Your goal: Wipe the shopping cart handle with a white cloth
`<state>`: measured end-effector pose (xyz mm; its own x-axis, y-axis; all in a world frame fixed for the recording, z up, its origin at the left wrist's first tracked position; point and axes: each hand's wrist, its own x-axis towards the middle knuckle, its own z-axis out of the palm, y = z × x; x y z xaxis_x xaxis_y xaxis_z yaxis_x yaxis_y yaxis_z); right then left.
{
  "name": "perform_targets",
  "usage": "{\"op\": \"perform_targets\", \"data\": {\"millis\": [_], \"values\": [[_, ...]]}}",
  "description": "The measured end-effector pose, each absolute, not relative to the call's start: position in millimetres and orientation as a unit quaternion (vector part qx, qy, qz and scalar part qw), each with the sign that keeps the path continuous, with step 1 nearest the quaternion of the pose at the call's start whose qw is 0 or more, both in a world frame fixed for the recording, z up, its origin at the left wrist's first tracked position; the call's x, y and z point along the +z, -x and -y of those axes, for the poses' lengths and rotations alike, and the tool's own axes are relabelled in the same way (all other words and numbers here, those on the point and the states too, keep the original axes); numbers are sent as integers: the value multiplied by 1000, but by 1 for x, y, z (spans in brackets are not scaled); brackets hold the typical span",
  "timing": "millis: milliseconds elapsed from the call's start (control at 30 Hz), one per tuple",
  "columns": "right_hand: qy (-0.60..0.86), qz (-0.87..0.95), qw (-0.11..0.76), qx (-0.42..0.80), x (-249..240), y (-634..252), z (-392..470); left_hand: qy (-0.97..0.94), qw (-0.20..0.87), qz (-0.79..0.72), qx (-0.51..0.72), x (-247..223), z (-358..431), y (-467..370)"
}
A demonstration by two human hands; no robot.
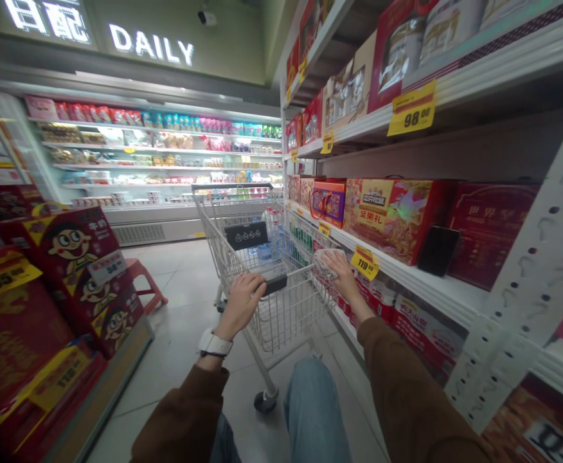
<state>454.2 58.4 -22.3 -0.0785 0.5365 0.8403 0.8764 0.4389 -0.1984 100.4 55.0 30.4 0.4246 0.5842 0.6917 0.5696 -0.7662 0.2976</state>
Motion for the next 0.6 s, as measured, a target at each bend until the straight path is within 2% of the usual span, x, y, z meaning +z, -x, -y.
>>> {"op": "perform_targets", "data": {"millis": [233,600], "values": [[523,665,531,-50,4,-476,-66,-869,16,-324,373,35,-41,-140],[507,719,476,15,39,-446,-30,-870,-10,-314,379,35,-25,-203]]}}
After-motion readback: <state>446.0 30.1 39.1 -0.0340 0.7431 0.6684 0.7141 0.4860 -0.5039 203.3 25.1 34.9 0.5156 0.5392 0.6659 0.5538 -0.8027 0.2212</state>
